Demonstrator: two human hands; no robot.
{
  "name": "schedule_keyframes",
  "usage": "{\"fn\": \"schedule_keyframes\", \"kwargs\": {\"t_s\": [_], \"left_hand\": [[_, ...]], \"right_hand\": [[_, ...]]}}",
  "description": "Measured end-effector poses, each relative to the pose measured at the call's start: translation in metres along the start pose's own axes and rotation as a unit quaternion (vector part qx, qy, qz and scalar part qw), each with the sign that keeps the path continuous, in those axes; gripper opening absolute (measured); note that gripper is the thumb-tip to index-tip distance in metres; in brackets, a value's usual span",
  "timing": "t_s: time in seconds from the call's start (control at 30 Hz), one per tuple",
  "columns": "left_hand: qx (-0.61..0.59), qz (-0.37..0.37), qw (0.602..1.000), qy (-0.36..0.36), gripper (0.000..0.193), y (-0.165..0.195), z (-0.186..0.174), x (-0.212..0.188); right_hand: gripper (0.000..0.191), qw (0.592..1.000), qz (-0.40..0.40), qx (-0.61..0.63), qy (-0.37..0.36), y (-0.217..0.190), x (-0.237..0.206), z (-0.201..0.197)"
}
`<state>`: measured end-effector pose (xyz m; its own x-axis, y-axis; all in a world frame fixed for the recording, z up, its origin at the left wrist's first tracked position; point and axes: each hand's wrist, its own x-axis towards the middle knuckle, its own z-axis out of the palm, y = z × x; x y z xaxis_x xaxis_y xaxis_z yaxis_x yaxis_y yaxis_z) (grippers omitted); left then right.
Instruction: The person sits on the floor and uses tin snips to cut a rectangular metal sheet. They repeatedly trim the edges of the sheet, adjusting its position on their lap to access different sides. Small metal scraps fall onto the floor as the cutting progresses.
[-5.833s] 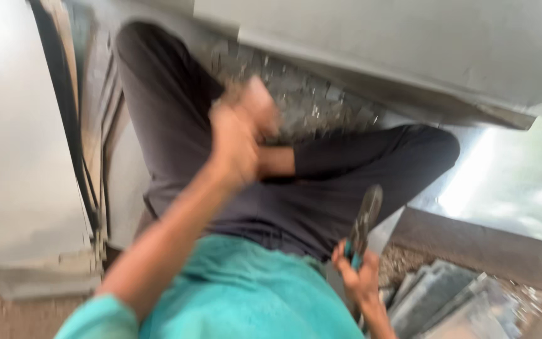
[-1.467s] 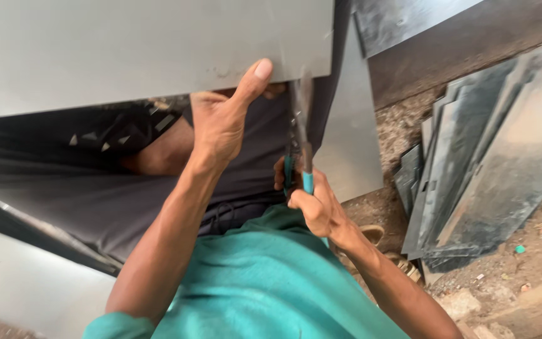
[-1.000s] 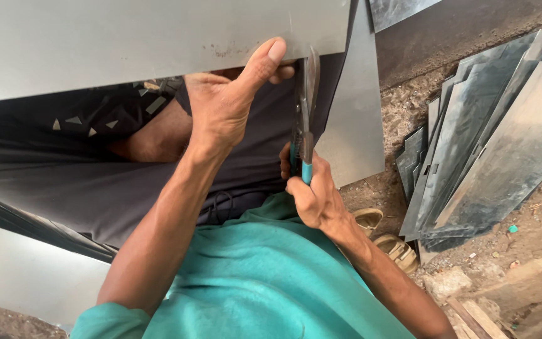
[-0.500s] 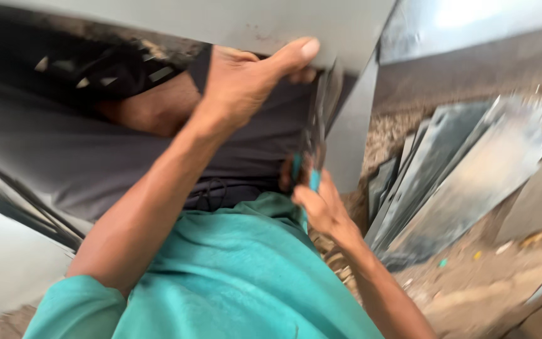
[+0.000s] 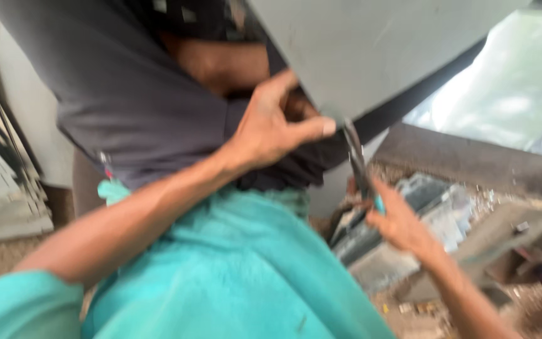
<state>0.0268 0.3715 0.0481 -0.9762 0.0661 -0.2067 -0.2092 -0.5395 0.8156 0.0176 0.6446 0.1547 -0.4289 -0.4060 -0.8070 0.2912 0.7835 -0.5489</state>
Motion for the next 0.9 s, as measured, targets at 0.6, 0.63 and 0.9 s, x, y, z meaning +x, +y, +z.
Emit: {"fn": "schedule_keyframes", "kwargs": {"t_s": [0.6, 0.63, 0.9], "left_hand": [[-0.077, -0.026, 0.992, -0.097, 0.048, 0.012, -0.004, 0.009], [-0.091, -0.048, 0.987, -0.127, 0.047, 0.012, -0.009, 0.011], [0.316, 0.053, 0.94, -0.114, 0.025, 0.023, -0.016, 0.034]], "right_hand": [[0.021, 0.964, 0.137, -0.223, 0.052, -0.036, 0.006, -0.03], [0.019, 0.963, 0.133, -0.226, 0.066, -0.029, 0.004, -0.03], [0.018, 0.991, 0.026, -0.032, 0.13, 0.055, -0.015, 0.012]]}}
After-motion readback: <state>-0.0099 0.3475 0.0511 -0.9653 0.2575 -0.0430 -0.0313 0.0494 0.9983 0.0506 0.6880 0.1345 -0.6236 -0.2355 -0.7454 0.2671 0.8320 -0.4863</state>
